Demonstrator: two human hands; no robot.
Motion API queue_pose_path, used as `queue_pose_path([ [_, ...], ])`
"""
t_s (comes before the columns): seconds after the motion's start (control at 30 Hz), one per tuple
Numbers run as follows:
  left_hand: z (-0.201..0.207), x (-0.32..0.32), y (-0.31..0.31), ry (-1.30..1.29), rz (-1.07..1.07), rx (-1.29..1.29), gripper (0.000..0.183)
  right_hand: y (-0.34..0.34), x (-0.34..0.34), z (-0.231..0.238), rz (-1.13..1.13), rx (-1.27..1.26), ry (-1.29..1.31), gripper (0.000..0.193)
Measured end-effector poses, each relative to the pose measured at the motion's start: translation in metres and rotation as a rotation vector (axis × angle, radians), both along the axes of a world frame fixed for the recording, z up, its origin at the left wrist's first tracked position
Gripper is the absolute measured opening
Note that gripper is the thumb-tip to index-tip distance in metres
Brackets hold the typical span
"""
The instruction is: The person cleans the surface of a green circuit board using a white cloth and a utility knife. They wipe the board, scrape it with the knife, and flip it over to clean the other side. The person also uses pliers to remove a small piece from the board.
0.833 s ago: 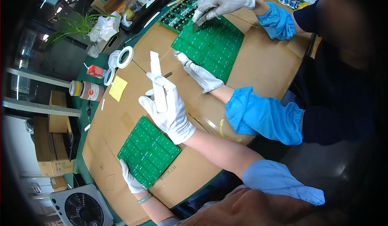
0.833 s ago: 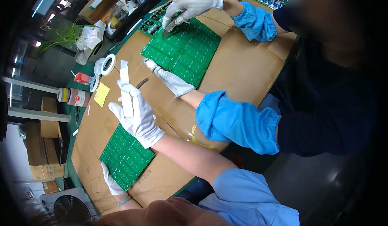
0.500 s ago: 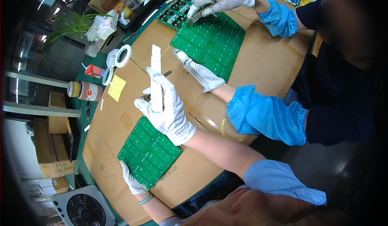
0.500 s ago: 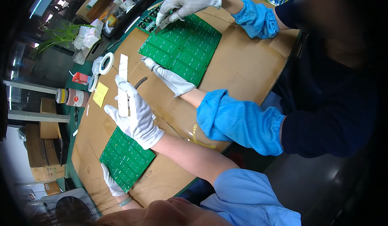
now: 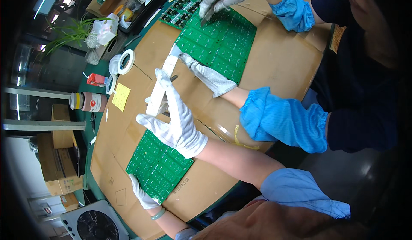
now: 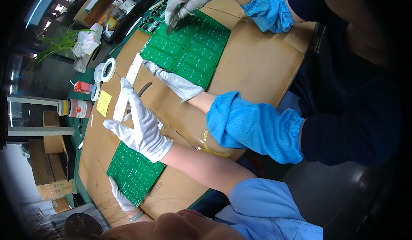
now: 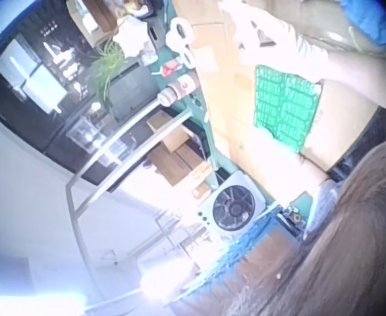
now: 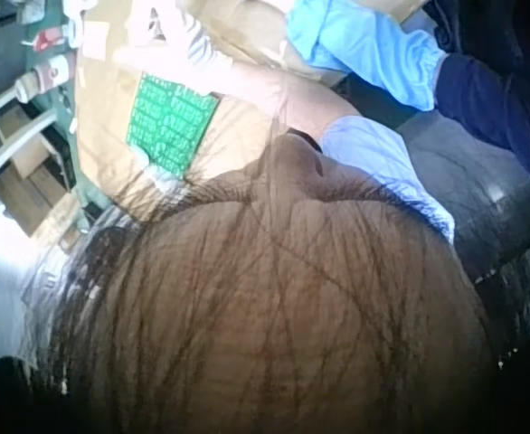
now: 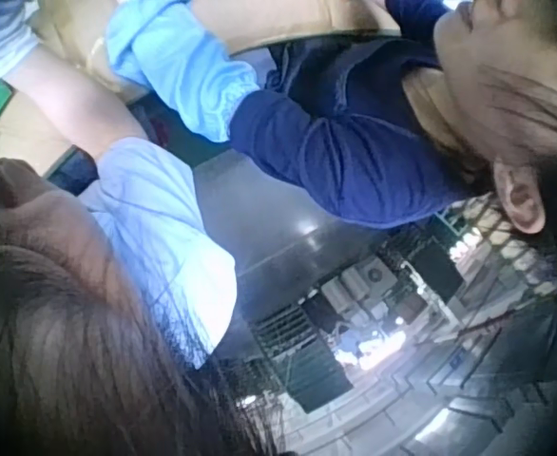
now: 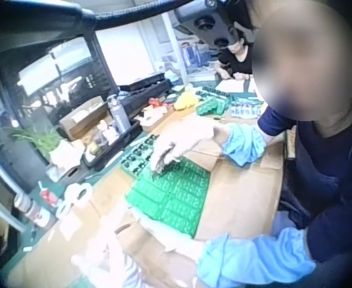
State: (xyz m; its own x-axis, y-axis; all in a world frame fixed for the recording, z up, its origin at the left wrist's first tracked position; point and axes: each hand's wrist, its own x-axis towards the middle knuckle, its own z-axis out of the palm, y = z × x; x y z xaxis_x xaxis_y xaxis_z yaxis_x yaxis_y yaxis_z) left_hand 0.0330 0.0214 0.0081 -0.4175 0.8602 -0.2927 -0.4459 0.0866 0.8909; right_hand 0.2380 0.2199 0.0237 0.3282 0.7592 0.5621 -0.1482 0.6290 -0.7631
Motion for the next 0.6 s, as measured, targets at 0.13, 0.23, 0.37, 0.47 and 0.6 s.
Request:
queue_pose_path([
  [0.13,0.000,-0.001,0.001,-0.007,-0.006,0.002,0.057,-0.003,0.000,-0.001,0.054,-0.042,-0.003,0.098],
  [0.23,0.005,0.008,0.004,-0.029,-0.001,0.005,0.057,-0.004,0.000,-0.001,0.113,-0.034,0.006,0.100],
  [0.37,0.009,0.014,0.006,-0.022,0.013,0.007,0.054,-0.005,0.000,0.001,0.069,-0.010,-0.047,0.102],
  [0.47,0.013,0.021,0.007,-0.031,0.054,0.003,0.047,-0.006,0.000,0.001,0.094,-0.050,-0.057,0.102],
  [0.6,0.013,0.018,0.007,0.011,0.032,0.007,0.047,-0.007,0.002,0.004,0.144,-0.081,-0.075,0.099],
])
